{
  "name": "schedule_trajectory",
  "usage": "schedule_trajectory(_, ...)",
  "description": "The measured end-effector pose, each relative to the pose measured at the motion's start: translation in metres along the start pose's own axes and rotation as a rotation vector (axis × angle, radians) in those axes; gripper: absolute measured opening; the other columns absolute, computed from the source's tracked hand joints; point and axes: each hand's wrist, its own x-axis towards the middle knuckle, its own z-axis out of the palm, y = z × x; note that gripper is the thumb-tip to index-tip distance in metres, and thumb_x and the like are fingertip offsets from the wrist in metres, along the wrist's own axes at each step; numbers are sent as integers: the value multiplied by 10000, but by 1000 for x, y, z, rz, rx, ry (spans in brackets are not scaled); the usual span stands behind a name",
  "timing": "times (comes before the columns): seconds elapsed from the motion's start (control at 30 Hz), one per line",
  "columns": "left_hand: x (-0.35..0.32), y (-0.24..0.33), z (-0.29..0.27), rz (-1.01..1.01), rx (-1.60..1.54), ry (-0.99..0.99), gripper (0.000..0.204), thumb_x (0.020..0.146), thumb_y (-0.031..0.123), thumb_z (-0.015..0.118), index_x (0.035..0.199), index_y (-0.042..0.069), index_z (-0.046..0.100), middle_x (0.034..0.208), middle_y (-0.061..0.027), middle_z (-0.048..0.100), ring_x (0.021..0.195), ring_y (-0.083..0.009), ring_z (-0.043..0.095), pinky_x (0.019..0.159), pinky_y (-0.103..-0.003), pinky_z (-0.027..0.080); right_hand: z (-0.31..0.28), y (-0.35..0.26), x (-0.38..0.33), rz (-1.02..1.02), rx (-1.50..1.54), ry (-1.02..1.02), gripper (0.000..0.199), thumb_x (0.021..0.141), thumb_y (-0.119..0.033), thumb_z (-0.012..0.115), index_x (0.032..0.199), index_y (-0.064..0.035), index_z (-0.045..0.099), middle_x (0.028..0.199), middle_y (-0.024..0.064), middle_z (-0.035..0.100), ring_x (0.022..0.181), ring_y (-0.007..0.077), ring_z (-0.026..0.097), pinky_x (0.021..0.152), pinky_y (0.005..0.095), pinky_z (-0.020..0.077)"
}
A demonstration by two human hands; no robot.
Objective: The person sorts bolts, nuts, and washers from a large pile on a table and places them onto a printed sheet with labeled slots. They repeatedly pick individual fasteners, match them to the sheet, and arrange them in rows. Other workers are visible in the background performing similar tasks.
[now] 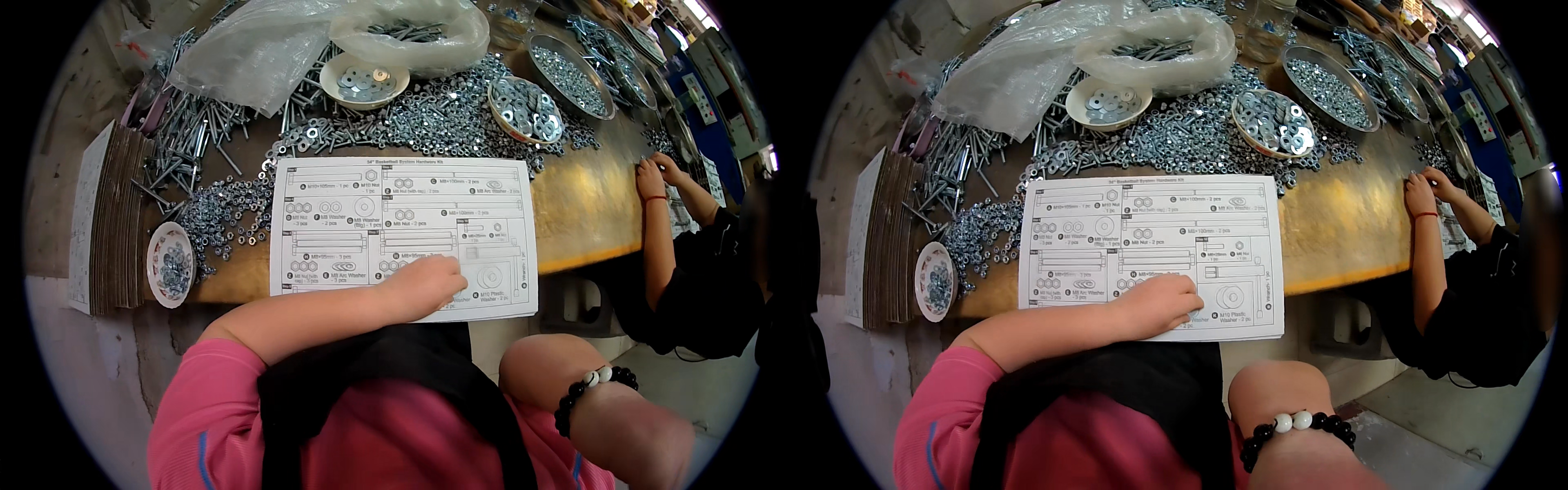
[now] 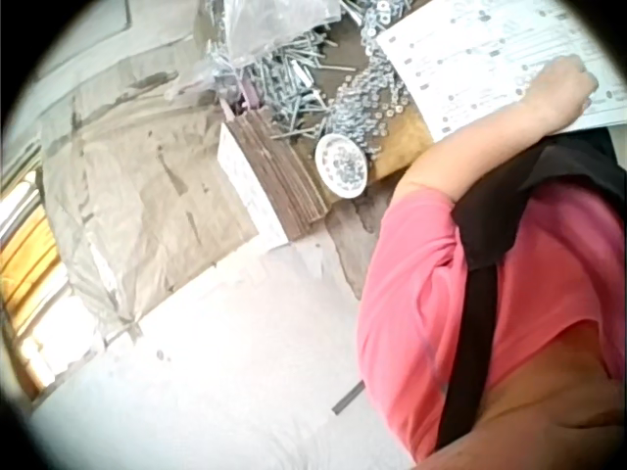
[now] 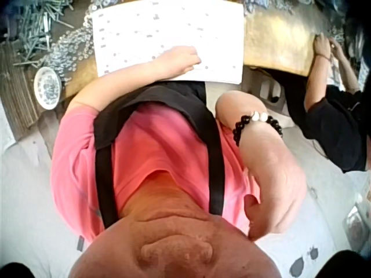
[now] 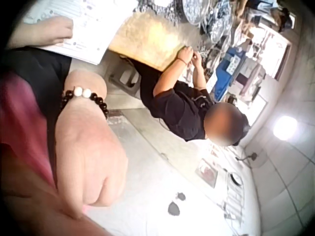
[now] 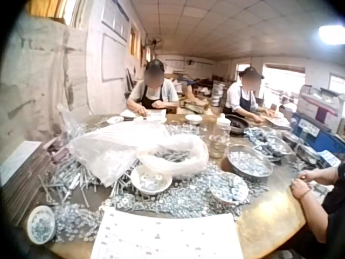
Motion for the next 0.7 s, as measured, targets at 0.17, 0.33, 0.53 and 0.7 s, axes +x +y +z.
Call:
schedule_trajectory(0.17,-4,0,-3,42,-119,89,319,742,99,640,1050,67,562,939,-108,533,910,-292,531,789,-383,445,2,16,-8,-195,-263,-34,184,716,88,423,630,-15,549,618,71,488,566,164,454,886,395,457)
schedule_trajectory(0.33,-15,-23,-44,-9,-89,318,275,763,130,628,1029,71,586,955,-100,560,906,-277,544,785,-366,445,-9,27,-17,-542,-625,-87,187,753,57,432,640,-9,565,658,95,528,573,174,479,938,374,442)
schedule_trajectory(0.53,-42,-109,-125,-420,117,692,223,783,106,589,996,39,589,890,-109,583,805,-266,578,730,-351,462,-51,3,-68,926,626,284,222,831,-110,551,652,4,616,723,153,617,540,206,554,562,391,545)
schedule_trajectory(0.7,-54,-151,-135,-461,285,613,162,786,107,587,938,61,616,878,-93,590,822,-264,580,729,-355,465,-79,25,-184,1873,-763,-178,108,793,-103,578,856,-27,622,843,71,574,746,182,546,664,315,446)
